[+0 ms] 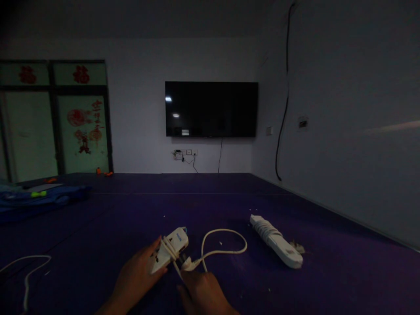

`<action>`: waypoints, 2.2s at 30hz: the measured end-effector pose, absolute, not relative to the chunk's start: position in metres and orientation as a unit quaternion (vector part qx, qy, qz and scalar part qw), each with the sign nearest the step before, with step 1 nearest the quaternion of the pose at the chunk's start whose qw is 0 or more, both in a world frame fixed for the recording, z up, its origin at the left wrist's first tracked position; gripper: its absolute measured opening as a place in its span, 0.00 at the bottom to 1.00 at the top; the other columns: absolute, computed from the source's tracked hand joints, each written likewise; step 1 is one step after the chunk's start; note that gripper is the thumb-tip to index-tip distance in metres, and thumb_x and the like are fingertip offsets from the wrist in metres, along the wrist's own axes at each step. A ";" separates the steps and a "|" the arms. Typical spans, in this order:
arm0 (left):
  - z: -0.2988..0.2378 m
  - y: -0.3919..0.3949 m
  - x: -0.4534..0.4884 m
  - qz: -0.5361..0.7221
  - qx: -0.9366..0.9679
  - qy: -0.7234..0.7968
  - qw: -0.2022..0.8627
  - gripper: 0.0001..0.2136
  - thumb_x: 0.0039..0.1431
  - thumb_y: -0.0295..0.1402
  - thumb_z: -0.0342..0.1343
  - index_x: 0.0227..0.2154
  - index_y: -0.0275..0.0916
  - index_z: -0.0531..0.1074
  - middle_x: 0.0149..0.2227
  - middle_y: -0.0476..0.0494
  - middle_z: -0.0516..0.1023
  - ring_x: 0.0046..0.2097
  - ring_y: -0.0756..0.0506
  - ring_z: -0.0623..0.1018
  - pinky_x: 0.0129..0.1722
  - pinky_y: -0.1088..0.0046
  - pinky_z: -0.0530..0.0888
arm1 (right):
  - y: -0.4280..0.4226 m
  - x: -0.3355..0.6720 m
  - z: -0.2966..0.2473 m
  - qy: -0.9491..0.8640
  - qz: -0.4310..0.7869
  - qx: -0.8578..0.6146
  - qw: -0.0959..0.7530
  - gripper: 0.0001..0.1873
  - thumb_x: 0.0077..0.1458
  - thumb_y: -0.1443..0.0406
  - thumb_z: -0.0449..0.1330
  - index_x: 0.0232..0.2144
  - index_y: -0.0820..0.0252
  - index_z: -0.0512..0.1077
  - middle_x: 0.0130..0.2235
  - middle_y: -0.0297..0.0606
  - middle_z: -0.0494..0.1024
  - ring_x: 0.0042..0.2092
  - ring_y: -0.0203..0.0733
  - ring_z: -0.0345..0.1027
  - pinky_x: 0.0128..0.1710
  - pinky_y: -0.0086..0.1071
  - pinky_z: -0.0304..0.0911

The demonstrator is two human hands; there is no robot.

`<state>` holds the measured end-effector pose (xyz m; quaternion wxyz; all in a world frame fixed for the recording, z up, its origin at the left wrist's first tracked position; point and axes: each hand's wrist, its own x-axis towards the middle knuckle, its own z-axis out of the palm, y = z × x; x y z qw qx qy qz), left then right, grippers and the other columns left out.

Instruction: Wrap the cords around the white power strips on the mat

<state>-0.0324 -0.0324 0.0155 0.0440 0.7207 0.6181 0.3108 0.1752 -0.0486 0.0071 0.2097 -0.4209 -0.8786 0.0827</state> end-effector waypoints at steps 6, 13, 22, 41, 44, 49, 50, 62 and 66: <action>0.017 -0.034 -0.032 0.311 0.720 0.619 0.047 0.33 0.46 0.33 0.58 0.58 0.41 0.58 0.53 0.42 0.72 0.52 0.44 0.73 0.50 0.71 0.67 | -0.052 0.175 0.011 -0.879 0.080 -0.429 0.191 0.17 0.54 0.68 0.52 0.47 0.60 0.69 0.42 0.43 0.78 0.42 0.46 0.74 0.41 0.30 0.68; 0.022 -0.036 -0.030 0.299 0.723 0.621 0.047 0.33 0.47 0.32 0.57 0.59 0.41 0.57 0.54 0.41 0.72 0.51 0.43 0.73 0.50 0.69 0.67 | -0.050 0.174 0.011 -0.877 0.083 -0.430 0.199 0.16 0.53 0.69 0.53 0.45 0.60 0.70 0.41 0.42 0.79 0.41 0.46 0.74 0.40 0.30 0.68; 0.018 -0.034 -0.032 0.309 0.725 0.615 0.038 0.32 0.47 0.32 0.57 0.58 0.41 0.58 0.53 0.41 0.72 0.51 0.44 0.73 0.50 0.69 0.67 | -0.051 0.175 0.011 -0.881 0.076 -0.426 0.192 0.16 0.53 0.69 0.53 0.45 0.61 0.69 0.41 0.43 0.79 0.40 0.45 0.75 0.39 0.30 0.68; 0.021 -0.037 -0.035 0.366 0.695 0.618 -0.023 0.30 0.54 0.37 0.53 0.60 0.41 0.55 0.52 0.41 0.72 0.51 0.42 0.73 0.48 0.66 0.70 | -0.047 0.173 0.008 -0.871 0.100 -0.423 0.228 0.29 0.51 0.70 0.53 0.57 0.58 0.61 0.46 0.44 0.77 0.44 0.45 0.73 0.43 0.32 0.67; 0.019 -0.033 -0.039 0.396 0.685 0.608 -0.059 0.29 0.55 0.38 0.52 0.59 0.41 0.56 0.52 0.41 0.73 0.50 0.41 0.74 0.48 0.65 0.71 | -0.046 0.172 0.010 -0.863 0.106 -0.433 0.238 0.31 0.50 0.72 0.54 0.58 0.57 0.59 0.47 0.43 0.76 0.45 0.45 0.73 0.44 0.32 0.67; 0.016 -0.027 -0.042 0.403 0.678 0.611 -0.061 0.28 0.55 0.39 0.52 0.58 0.39 0.57 0.52 0.40 0.72 0.51 0.42 0.73 0.49 0.65 0.70 | -0.047 0.170 0.016 -0.843 0.080 -0.476 0.236 0.24 0.53 0.73 0.52 0.52 0.57 0.66 0.44 0.42 0.78 0.43 0.44 0.74 0.42 0.31 0.67; 0.016 -0.026 -0.042 0.400 0.675 0.617 -0.058 0.28 0.55 0.39 0.51 0.59 0.39 0.57 0.53 0.40 0.72 0.51 0.42 0.73 0.49 0.65 0.70 | -0.046 0.170 0.016 -0.841 0.067 -0.483 0.236 0.22 0.54 0.73 0.50 0.51 0.58 0.68 0.43 0.42 0.78 0.42 0.44 0.74 0.41 0.30 0.67; 0.022 -0.028 -0.048 0.350 0.748 0.559 -0.071 0.30 0.54 0.37 0.53 0.61 0.43 0.54 0.50 0.41 0.73 0.49 0.42 0.73 0.49 0.65 0.69 | -0.035 0.188 -0.001 -0.851 -0.233 -0.314 0.350 0.17 0.61 0.73 0.43 0.42 0.59 0.70 0.32 0.39 0.78 0.29 0.40 0.71 0.29 0.31 0.62; 0.026 -0.035 -0.049 0.297 0.805 0.501 -0.113 0.30 0.55 0.39 0.54 0.61 0.47 0.54 0.51 0.41 0.73 0.48 0.41 0.73 0.49 0.65 0.69 | -0.053 0.201 0.017 -0.880 -0.281 -0.222 0.313 0.19 0.63 0.71 0.39 0.47 0.60 0.67 0.36 0.42 0.79 0.31 0.39 0.71 0.30 0.31 0.62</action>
